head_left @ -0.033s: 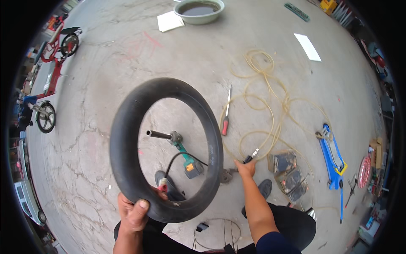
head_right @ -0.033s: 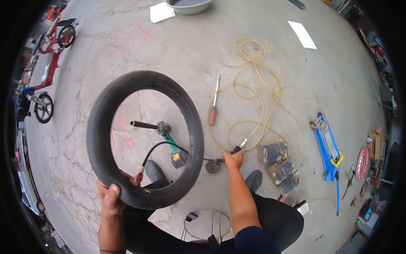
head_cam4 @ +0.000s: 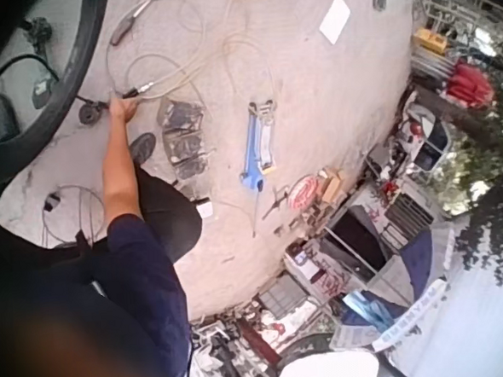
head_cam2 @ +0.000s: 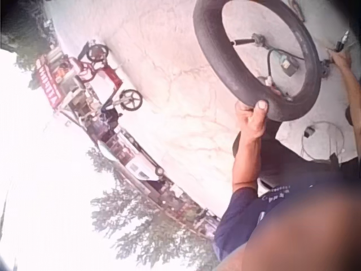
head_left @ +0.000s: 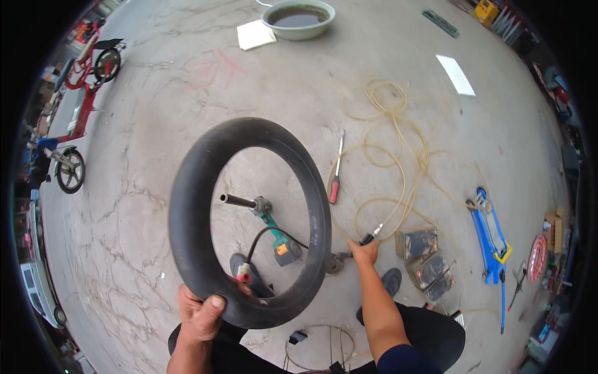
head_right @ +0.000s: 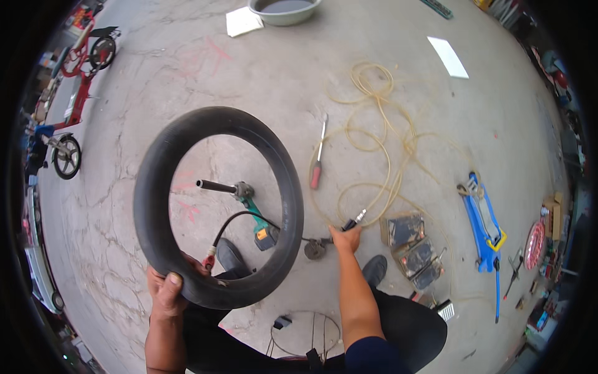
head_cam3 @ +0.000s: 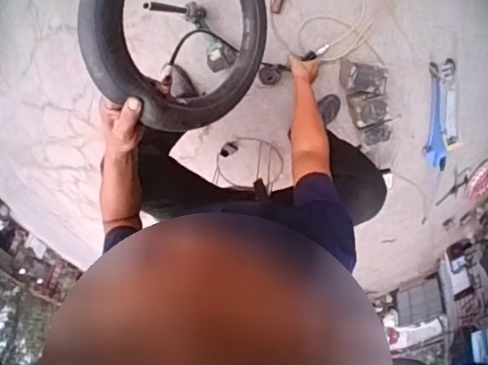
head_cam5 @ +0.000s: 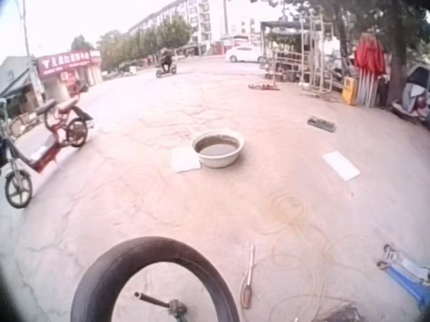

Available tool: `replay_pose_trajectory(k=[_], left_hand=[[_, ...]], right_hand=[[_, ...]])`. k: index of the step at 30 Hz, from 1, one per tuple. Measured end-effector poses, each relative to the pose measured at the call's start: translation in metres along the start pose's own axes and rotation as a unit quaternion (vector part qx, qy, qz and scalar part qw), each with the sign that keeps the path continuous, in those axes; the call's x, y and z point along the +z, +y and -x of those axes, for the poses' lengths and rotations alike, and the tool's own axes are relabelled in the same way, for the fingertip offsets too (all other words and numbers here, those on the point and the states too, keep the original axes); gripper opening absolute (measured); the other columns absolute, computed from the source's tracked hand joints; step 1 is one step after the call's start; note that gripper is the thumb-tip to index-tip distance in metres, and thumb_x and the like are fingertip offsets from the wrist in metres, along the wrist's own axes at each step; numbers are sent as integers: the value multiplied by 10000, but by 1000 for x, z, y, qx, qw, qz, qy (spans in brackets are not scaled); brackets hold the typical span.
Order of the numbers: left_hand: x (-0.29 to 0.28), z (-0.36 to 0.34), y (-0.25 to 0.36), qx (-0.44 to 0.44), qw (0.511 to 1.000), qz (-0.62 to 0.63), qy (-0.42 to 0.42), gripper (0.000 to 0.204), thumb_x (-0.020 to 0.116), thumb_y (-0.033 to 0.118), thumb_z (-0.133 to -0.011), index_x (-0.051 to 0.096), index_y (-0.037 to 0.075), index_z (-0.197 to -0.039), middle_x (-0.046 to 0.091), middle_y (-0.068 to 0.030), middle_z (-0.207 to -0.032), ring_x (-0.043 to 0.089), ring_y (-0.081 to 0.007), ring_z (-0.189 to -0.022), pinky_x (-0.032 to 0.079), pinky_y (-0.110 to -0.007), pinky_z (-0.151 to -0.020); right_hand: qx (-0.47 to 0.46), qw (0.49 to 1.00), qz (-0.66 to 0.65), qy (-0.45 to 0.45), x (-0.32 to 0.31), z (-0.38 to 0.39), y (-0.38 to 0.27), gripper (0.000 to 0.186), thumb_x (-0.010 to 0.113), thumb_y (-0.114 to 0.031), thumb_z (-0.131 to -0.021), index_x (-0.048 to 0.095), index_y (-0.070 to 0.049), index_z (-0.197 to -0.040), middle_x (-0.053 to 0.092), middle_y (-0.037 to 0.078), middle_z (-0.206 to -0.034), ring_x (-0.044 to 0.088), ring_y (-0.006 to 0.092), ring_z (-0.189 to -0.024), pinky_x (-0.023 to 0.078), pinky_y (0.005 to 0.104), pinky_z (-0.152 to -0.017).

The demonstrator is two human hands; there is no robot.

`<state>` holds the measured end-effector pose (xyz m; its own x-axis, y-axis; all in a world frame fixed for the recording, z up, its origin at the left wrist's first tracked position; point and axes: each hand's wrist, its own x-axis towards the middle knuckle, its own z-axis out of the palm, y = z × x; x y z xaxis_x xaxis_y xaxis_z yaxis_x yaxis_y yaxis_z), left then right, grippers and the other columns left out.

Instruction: The person selects a tire from a pile, cuts it with shears, then attaches an air hose to inflate it. The tire visibly expands as air is added.

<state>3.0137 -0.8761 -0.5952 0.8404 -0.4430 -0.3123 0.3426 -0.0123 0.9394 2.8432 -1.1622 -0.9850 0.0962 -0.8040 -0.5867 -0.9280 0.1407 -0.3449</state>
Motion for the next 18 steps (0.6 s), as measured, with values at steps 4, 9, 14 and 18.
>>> replay_pose_trajectory(k=[4, 9, 14, 18], left_hand=[[-2, 5, 1, 19, 999, 1, -49, 444, 744, 335, -910, 683, -90, -1023, 723, -215, -989, 716, -278, -913, 572, -406, -850], [2, 15, 8, 78, 989, 27, -126, 244, 683, 87, -953, 682, -57, -1150, 735, -145, -1078, 685, -206, -1020, 523, -362, -947], [15, 32, 10, 200, 966, -63, -153, 266, 714, 64, -912, 699, 5, -1172, 756, -86, -1015, 687, -148, -919, 531, -306, -852], [21, 52, 10, 253, 938, -177, -157, 234, 741, 43, -867, 694, 22, -1095, 729, -77, -897, 655, -154, -750, 521, -306, -691]], right_hand=[[-47, 999, 24, 7, -26, 5, -2, 1008, 935, -429, -581, 447, 77, -1304, 630, 295, -1242, 609, 441, -1186, 483, 459, -1030], [-152, 988, 12, 9, -96, 20, -34, 906, 887, -388, -612, 446, 62, -1262, 630, 283, -1201, 618, 436, -1142, 489, 481, -991], [-294, 949, 44, 108, -180, 50, -73, 822, 859, -371, -620, 447, 36, -1204, 614, 259, -1070, 613, 462, -1038, 493, 515, -922], [-369, 909, 6, 191, -247, 72, -94, 700, 793, -271, -693, 433, 38, -1207, 636, 226, -911, 640, 460, -897, 508, 510, -852]])
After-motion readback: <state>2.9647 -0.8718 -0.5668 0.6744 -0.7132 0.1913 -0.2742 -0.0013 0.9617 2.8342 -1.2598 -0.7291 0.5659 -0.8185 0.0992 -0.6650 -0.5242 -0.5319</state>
